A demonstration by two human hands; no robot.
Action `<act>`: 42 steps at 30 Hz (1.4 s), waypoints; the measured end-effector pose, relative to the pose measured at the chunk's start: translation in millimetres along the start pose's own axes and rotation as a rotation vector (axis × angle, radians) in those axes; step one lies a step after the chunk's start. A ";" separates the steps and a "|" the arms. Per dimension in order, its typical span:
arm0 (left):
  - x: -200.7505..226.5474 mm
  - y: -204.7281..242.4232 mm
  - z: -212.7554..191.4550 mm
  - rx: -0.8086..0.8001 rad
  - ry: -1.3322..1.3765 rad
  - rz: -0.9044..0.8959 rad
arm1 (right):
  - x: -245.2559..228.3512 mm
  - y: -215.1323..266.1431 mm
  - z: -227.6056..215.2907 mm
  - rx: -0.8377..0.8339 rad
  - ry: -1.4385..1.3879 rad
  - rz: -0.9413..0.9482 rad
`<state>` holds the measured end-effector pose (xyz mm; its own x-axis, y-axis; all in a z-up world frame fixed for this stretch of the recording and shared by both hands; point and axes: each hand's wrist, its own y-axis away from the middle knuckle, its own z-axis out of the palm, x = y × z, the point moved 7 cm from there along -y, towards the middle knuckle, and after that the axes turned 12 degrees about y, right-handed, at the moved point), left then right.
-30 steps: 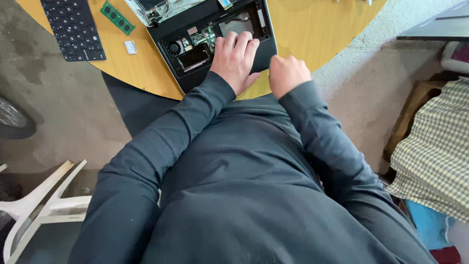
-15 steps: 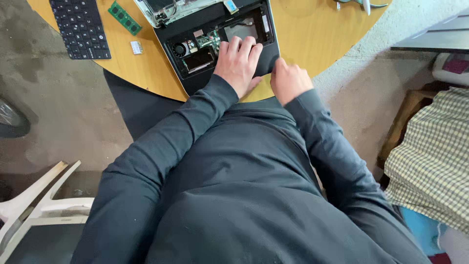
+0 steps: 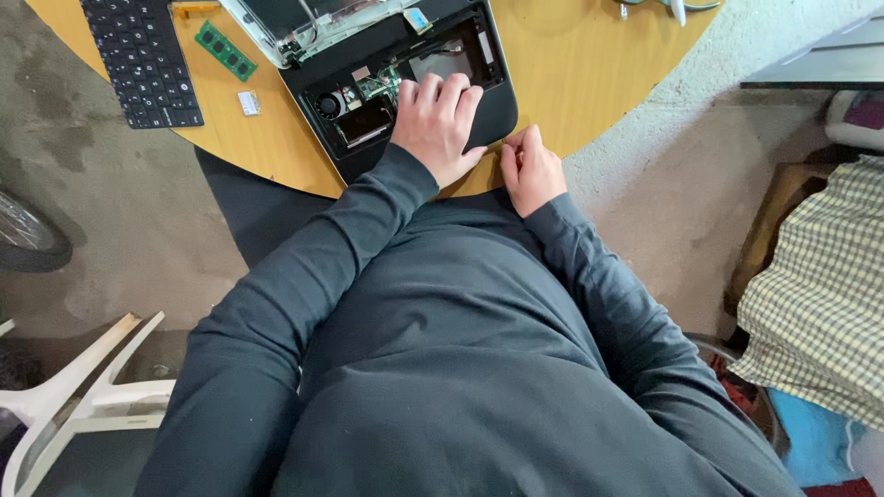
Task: The person disassembles a laptop by removing screws from the casing, detaching the bottom cover, and extracting internal components including a fan and heat sink. The person uses a screwdriver to loosen screws and places removed parts on the table.
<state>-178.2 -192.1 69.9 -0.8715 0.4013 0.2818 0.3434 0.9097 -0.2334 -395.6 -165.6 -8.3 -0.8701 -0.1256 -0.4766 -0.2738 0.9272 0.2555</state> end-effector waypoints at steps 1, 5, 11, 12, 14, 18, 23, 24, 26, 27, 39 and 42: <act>-0.4 0.3 -0.9 0.013 0.011 -0.001 | 1.2 -1.0 2.7 -0.025 0.016 0.032; 0.1 0.1 -2.0 0.014 0.035 -0.025 | -3.8 -1.7 -2.8 -0.041 0.024 0.042; 3.8 1.0 -11.1 -0.035 -0.069 -0.046 | 7.4 7.5 -7.4 -0.140 -0.086 -0.013; 5.7 1.7 -19.5 0.029 0.068 -0.013 | 14.3 9.8 -7.2 -0.088 -0.065 -0.038; 6.8 8.8 -37.4 0.098 0.192 0.010 | 19.2 12.2 -11.5 -0.038 -0.047 -0.080; -7.3 45.9 -68.8 0.146 0.299 -0.014 | 13.8 3.8 -32.9 0.097 -0.165 -0.078; -87.8 111.1 -94.8 0.382 0.428 -0.212 | 15.0 -31.7 -52.3 0.303 -0.217 -0.095; -106.9 122.8 -99.2 0.429 0.420 -0.290 | 16.4 -37.0 -52.2 0.273 -0.275 -0.019; -134.8 134.4 -105.7 0.483 0.405 -0.371 | 9.7 -43.2 -53.9 0.240 -0.333 0.047; -149.7 136.7 -105.0 0.511 0.507 -0.456 | 8.7 -44.7 -51.4 0.191 -0.394 0.134; -234.9 160.8 -34.0 0.425 1.211 -0.781 | -0.9 -67.0 -41.0 0.088 -0.709 0.315; -231.3 172.0 -43.8 0.414 1.231 -0.820 | 9.3 -52.0 -33.0 0.073 -0.759 0.368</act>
<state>97.8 -123.7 5.3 0.1256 -0.1531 0.9802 -0.3717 0.9088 0.1895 -403.0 -226.7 1.8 -0.3806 0.4351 -0.8160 0.0227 0.8865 0.4621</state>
